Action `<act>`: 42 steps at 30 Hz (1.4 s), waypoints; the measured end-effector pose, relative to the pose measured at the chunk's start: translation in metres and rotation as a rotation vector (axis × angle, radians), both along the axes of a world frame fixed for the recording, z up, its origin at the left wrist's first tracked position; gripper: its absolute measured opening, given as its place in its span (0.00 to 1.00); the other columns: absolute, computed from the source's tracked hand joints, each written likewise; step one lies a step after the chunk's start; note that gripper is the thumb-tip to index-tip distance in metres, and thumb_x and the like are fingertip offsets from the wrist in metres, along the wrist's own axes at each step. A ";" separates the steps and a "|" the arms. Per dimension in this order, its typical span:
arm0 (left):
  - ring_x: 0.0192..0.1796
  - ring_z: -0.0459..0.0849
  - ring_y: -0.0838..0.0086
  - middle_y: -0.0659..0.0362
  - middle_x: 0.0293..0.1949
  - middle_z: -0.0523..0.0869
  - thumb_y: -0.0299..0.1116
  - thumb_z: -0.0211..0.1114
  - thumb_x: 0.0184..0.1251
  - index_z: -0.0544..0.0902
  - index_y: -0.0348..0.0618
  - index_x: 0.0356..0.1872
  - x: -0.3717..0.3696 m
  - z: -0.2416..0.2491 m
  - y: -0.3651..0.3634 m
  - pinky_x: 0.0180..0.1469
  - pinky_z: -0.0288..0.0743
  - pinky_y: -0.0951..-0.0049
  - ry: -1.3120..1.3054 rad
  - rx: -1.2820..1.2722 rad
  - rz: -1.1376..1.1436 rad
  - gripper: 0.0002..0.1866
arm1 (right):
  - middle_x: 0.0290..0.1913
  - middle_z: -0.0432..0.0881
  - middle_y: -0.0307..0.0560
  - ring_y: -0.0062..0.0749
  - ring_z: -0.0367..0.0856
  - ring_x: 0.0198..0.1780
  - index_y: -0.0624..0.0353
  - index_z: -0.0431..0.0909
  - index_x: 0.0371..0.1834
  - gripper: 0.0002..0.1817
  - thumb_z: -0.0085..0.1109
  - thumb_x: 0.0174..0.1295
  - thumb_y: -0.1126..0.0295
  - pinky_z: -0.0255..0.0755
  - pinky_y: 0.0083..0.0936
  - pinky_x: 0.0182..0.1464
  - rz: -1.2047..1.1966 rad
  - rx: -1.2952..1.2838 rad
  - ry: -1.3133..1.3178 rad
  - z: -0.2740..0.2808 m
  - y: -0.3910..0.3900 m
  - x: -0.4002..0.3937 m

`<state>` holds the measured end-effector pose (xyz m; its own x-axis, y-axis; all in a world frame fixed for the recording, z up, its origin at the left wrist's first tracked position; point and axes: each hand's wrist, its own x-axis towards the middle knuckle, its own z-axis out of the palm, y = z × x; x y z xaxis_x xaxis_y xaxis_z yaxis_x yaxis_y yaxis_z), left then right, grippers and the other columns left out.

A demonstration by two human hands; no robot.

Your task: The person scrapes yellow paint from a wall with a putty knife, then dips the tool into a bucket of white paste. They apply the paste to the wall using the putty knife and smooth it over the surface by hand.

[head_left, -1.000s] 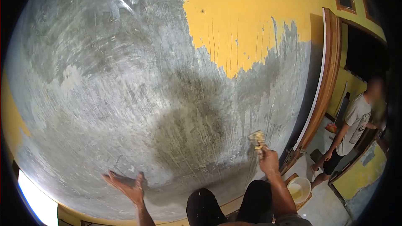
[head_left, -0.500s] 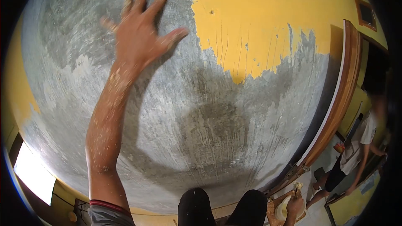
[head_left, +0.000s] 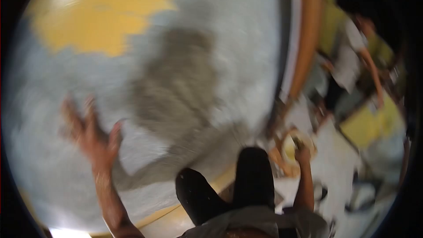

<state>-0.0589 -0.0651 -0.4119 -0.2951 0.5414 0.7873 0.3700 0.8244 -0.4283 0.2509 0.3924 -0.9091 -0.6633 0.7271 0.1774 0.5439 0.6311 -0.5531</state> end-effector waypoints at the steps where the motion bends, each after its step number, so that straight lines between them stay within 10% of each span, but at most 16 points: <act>1: 0.83 0.45 0.50 0.46 0.82 0.49 0.62 0.68 0.59 0.69 0.55 0.76 -0.006 -0.027 -0.021 0.72 0.25 0.26 0.004 0.021 0.044 0.44 | 0.44 0.86 0.63 0.58 0.86 0.45 0.50 0.81 0.59 0.25 0.62 0.54 0.69 0.80 0.48 0.47 -0.069 -0.094 -0.176 -0.020 0.014 0.007; 6: 0.81 0.51 0.47 0.46 0.80 0.54 0.73 0.64 0.59 0.70 0.57 0.75 -0.036 -0.104 -0.078 0.70 0.41 0.23 0.186 0.057 0.097 0.47 | 0.43 0.86 0.67 0.59 0.86 0.48 0.63 0.83 0.49 0.19 0.57 0.54 0.69 0.79 0.48 0.53 -0.163 -0.276 -0.479 -0.010 0.037 0.008; 11: 0.74 0.65 0.49 0.38 0.73 0.65 0.68 0.67 0.61 0.76 0.42 0.68 -0.039 -0.103 -0.083 0.68 0.58 0.44 0.358 0.027 -0.109 0.45 | 0.48 0.86 0.63 0.59 0.85 0.52 0.60 0.82 0.51 0.20 0.55 0.55 0.71 0.78 0.48 0.56 -0.034 -0.340 -0.656 -0.058 0.052 -0.024; 17: 0.71 0.67 0.43 0.34 0.69 0.69 0.71 0.64 0.60 0.78 0.43 0.67 -0.039 -0.107 -0.075 0.66 0.60 0.39 0.383 0.027 -0.060 0.45 | 0.55 0.84 0.62 0.57 0.83 0.58 0.50 0.76 0.66 0.28 0.54 0.57 0.72 0.76 0.48 0.59 -0.053 -0.509 -0.785 -0.163 0.050 -0.009; 25: 0.69 0.68 0.42 0.34 0.69 0.67 0.67 0.59 0.67 0.72 0.40 0.70 -0.065 -0.102 -0.137 0.66 0.62 0.40 0.442 -0.145 0.020 0.43 | 0.55 0.84 0.64 0.54 0.82 0.59 0.62 0.70 0.70 0.32 0.54 0.58 0.72 0.76 0.43 0.59 -0.113 -0.562 -0.888 -0.242 0.049 -0.026; 42: 0.74 0.62 0.43 0.35 0.72 0.64 0.68 0.61 0.66 0.71 0.40 0.70 -0.041 -0.113 -0.083 0.67 0.61 0.39 0.310 0.072 -0.046 0.44 | 0.44 0.85 0.60 0.57 0.85 0.42 0.62 0.84 0.44 0.14 0.58 0.56 0.69 0.80 0.47 0.49 -0.011 -0.069 -0.350 -0.099 0.047 0.070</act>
<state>-0.0995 -0.1484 -0.5245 -0.0116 0.4880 0.8727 0.2690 0.8422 -0.4674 0.3207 0.4391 -1.0086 -0.6672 0.7369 -0.1088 0.7146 0.5920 -0.3727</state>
